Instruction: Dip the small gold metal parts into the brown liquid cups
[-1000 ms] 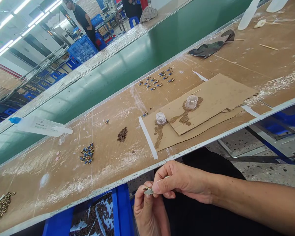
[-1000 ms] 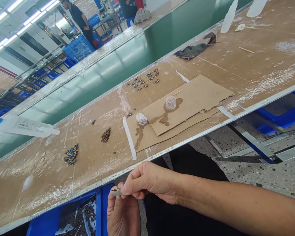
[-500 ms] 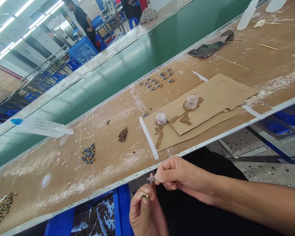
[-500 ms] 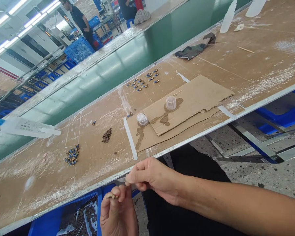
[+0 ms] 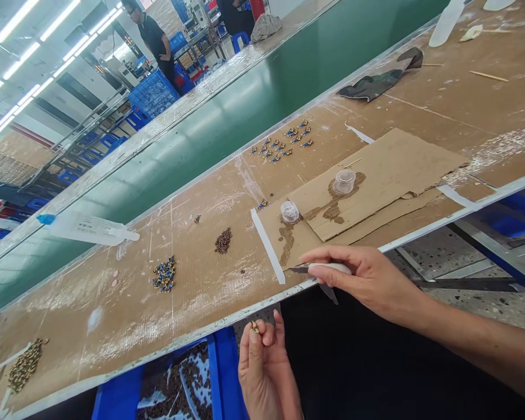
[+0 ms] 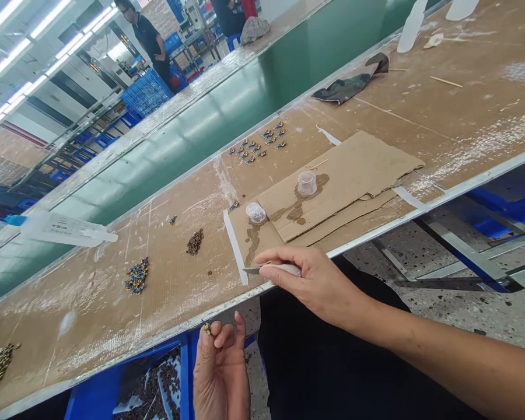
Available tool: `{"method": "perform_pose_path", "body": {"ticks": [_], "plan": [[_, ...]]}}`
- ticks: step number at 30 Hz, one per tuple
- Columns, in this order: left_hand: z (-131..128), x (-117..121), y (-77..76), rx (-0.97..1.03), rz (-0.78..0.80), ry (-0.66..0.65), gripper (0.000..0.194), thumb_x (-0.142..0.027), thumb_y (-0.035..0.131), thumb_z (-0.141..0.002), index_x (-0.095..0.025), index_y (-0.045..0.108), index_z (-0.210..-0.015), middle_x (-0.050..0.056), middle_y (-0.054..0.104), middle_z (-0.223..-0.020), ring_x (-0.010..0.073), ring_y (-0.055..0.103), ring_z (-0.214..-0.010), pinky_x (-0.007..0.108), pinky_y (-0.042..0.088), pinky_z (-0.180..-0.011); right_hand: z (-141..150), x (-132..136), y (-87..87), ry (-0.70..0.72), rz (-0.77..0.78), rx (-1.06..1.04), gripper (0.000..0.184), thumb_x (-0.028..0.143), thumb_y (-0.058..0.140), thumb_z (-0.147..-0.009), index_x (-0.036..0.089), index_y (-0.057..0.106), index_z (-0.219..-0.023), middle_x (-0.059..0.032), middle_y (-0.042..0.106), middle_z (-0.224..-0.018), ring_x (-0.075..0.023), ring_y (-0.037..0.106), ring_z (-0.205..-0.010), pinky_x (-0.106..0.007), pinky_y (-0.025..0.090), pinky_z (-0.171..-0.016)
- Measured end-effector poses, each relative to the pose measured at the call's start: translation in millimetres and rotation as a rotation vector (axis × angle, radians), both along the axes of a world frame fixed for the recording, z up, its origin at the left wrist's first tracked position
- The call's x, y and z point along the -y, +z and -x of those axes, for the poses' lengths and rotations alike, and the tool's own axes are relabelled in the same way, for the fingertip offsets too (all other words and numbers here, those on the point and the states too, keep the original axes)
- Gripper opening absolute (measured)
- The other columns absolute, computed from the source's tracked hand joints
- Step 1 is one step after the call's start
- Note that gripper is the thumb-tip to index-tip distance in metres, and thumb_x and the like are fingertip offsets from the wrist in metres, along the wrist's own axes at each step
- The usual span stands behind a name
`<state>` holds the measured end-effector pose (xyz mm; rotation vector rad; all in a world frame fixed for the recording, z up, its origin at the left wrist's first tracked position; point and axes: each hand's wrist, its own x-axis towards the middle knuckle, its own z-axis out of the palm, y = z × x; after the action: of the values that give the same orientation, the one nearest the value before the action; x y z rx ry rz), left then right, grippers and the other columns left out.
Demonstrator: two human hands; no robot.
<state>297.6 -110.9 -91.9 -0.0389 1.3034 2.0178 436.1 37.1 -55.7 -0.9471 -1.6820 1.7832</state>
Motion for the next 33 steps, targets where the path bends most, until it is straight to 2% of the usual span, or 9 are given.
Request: {"method": "perform_pose_path", "body": {"ticks": [4, 9, 12, 15, 18, 22, 27, 33], "plan": [[0, 0, -1.3, 0.078, -0.045, -0.018, 0.016, -0.029, 0.078, -0.067, -0.02, 0.068, -0.075, -0.006, 0.056, -0.071, 0.0023, 0.049, -0.059, 0.041, 0.05, -0.092, -11, -5, -2.0, -0.079, -0.167, 0.109, 0.023, 0.042, 0.059, -0.082, 0.021, 0.062, -0.088, 0.0019, 0.06, -0.075, -0.0118, 0.052, -0.07, -0.023, 0.038, -0.065], [-2, -1, -0.4, 0.172, -0.146, -0.122, 0.008, -0.022, 0.073, -0.072, -0.021, 0.068, -0.079, -0.005, 0.056, -0.075, 0.0022, 0.052, -0.063, 0.037, 0.049, -0.093, -8, -1, -3.7, 0.02, -0.142, 0.035, 0.024, 0.042, 0.059, -0.083, 0.02, 0.067, -0.091, -0.0007, 0.065, -0.087, -0.0139, 0.057, -0.08, -0.023, 0.04, -0.071], [-9, -5, 6.2, 0.243, -0.178, -0.187, 0.009, -0.02, 0.072, -0.073, -0.022, 0.069, -0.081, -0.005, 0.056, -0.074, 0.0026, 0.054, -0.064, 0.034, 0.051, -0.091, -1, 5, -1.8, 0.153, -0.05, -0.074, 0.022, 0.038, 0.062, -0.081, 0.017, 0.069, -0.084, -0.0012, 0.065, -0.08, -0.0118, 0.056, -0.073, -0.022, 0.04, -0.066], [-19, -9, 15.8, 0.281, -0.115, -0.182, 0.013, -0.018, 0.074, -0.07, -0.021, 0.071, -0.082, -0.004, 0.06, -0.072, 0.0037, 0.056, -0.064, 0.029, 0.053, -0.084, 5, 10, 0.7, 0.291, 0.127, -0.161, 0.02, 0.035, 0.064, -0.079, 0.015, 0.068, -0.078, -0.0006, 0.064, -0.073, -0.0096, 0.055, -0.067, -0.02, 0.041, -0.062], [-27, -12, 23.5, 0.267, -0.021, -0.187, 0.014, -0.022, 0.078, -0.065, -0.018, 0.073, -0.077, -0.002, 0.064, -0.069, 0.0049, 0.057, -0.061, 0.024, 0.055, -0.075, 6, 13, 1.4, 0.379, 0.277, -0.214, 0.024, 0.037, 0.067, -0.076, 0.013, 0.065, -0.075, -0.0018, 0.066, -0.073, -0.0113, 0.059, -0.07, -0.021, 0.045, -0.066], [-33, -15, 28.4, 0.191, 0.018, -0.204, 0.021, -0.026, 0.085, -0.055, -0.017, 0.073, -0.07, -0.002, 0.06, -0.055, 0.0054, 0.055, -0.055, 0.024, 0.053, -0.073, 4, 13, 2.5, 0.443, 0.472, -0.29, 0.028, 0.039, 0.069, -0.073, 0.012, 0.062, -0.076, -0.0052, 0.069, -0.076, -0.0153, 0.064, -0.076, -0.027, 0.047, -0.074], [-33, -16, 28.8, 0.086, 0.029, -0.232, 0.023, -0.028, 0.086, -0.052, -0.017, 0.072, -0.067, -0.003, 0.055, -0.05, 0.005, 0.052, -0.052, 0.02, 0.051, -0.067, 3, 12, 7.5, 0.449, 0.448, -0.219, 0.021, 0.032, 0.071, -0.07, 0.012, 0.064, -0.073, -0.0019, 0.066, -0.069, -0.0104, 0.059, -0.069, -0.021, 0.045, -0.069], [-21, -8, 15.0, -0.009, 0.0, -0.292, 0.019, -0.028, 0.084, -0.056, -0.018, 0.073, -0.069, -0.003, 0.053, -0.051, 0.0066, 0.053, -0.052, 0.02, 0.05, -0.061, 5, 12, 10.3, 0.469, 0.458, -0.159, 0.023, 0.033, 0.07, -0.071, 0.012, 0.064, -0.069, 0.0011, 0.059, -0.063, -0.0058, 0.047, -0.058, -0.018, 0.038, -0.057]]}}
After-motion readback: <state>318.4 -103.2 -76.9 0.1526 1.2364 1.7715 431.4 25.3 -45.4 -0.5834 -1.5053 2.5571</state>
